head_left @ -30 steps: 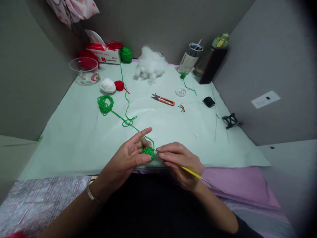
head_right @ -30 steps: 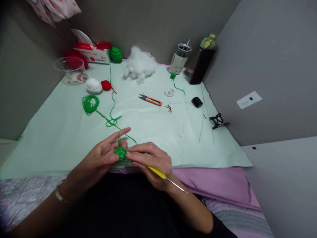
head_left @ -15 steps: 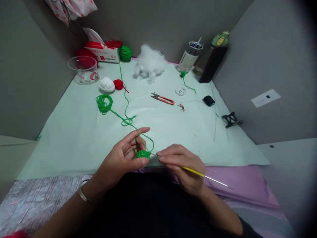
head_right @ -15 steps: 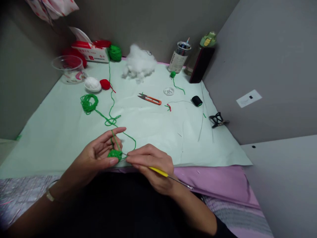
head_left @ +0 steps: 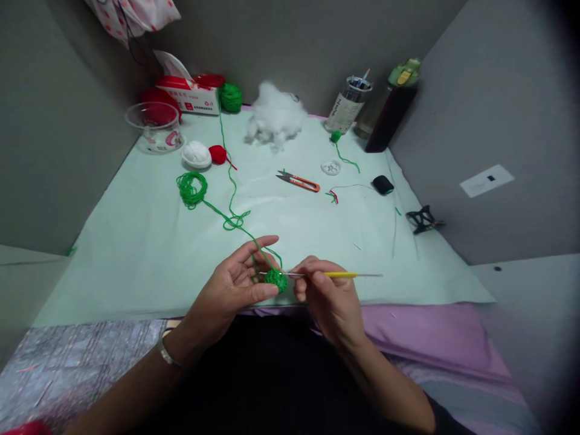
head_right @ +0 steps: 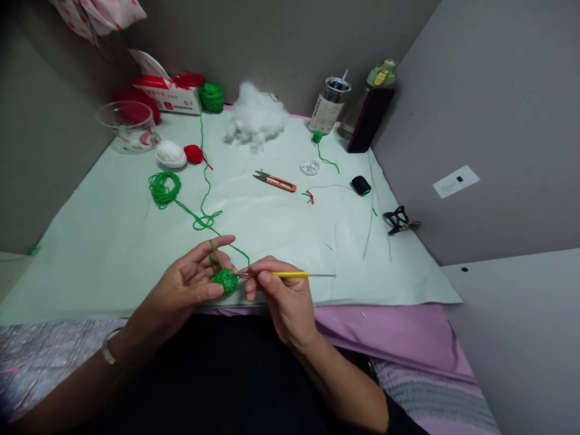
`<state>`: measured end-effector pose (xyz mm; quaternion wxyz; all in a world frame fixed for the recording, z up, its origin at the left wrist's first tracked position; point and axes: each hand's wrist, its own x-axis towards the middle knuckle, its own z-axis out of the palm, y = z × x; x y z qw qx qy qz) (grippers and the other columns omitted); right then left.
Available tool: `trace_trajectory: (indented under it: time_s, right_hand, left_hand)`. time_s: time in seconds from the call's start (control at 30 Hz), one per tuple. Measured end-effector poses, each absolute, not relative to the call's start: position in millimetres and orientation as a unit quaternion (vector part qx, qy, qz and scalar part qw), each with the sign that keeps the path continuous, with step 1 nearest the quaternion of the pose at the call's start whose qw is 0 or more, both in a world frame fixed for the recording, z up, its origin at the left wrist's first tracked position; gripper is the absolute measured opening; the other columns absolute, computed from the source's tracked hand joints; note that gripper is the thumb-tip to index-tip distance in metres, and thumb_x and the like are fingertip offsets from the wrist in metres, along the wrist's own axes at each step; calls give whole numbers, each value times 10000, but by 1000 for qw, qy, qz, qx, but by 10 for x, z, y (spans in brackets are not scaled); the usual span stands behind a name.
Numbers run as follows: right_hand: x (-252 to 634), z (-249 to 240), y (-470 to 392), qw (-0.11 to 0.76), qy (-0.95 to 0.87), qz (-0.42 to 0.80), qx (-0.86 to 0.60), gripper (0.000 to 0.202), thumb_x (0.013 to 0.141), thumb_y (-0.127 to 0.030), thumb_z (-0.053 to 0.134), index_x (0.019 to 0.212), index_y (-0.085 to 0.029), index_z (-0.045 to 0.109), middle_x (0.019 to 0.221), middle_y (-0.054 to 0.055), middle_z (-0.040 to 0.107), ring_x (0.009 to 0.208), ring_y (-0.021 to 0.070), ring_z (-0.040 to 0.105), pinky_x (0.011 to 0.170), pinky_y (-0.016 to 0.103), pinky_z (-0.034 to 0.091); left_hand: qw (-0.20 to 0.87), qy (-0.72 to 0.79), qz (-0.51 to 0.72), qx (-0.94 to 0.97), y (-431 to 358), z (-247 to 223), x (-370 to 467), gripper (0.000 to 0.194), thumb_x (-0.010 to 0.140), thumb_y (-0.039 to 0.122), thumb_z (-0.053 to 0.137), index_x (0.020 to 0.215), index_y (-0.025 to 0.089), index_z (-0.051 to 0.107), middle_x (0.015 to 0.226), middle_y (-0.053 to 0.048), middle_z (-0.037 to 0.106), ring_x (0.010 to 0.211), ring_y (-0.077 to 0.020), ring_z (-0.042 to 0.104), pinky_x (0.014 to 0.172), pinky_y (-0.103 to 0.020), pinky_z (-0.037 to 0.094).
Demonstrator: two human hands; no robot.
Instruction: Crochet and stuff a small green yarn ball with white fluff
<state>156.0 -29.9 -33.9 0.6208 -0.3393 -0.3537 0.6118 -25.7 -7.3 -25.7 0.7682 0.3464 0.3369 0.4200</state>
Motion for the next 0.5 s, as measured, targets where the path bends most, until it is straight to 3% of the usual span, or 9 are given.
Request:
trace_trajectory:
  time_s: [0.23, 0.5]
  right_hand:
    - [1569, -333, -289, 626, -339, 606, -354, 68, 852, -313, 835, 892, -263, 855, 795, 15, 764, 605, 91, 652, 582, 209, 541]
    - [1747, -341, -277, 604, -396, 589, -363, 72, 888, -276, 792, 925, -280, 854, 846, 28, 769, 632, 105, 668, 568, 228, 559]
  left_hand:
    - [775, 347, 416, 325, -90, -257, -197, 798, 741, 226, 898, 1471, 242, 577, 969, -23, 620, 881, -148, 588, 771, -251, 474]
    - [778, 358, 410, 313, -56, -242, -264, 608, 734, 223, 876, 1324, 247, 733, 980, -18, 594, 872, -135, 539, 775, -237, 453]
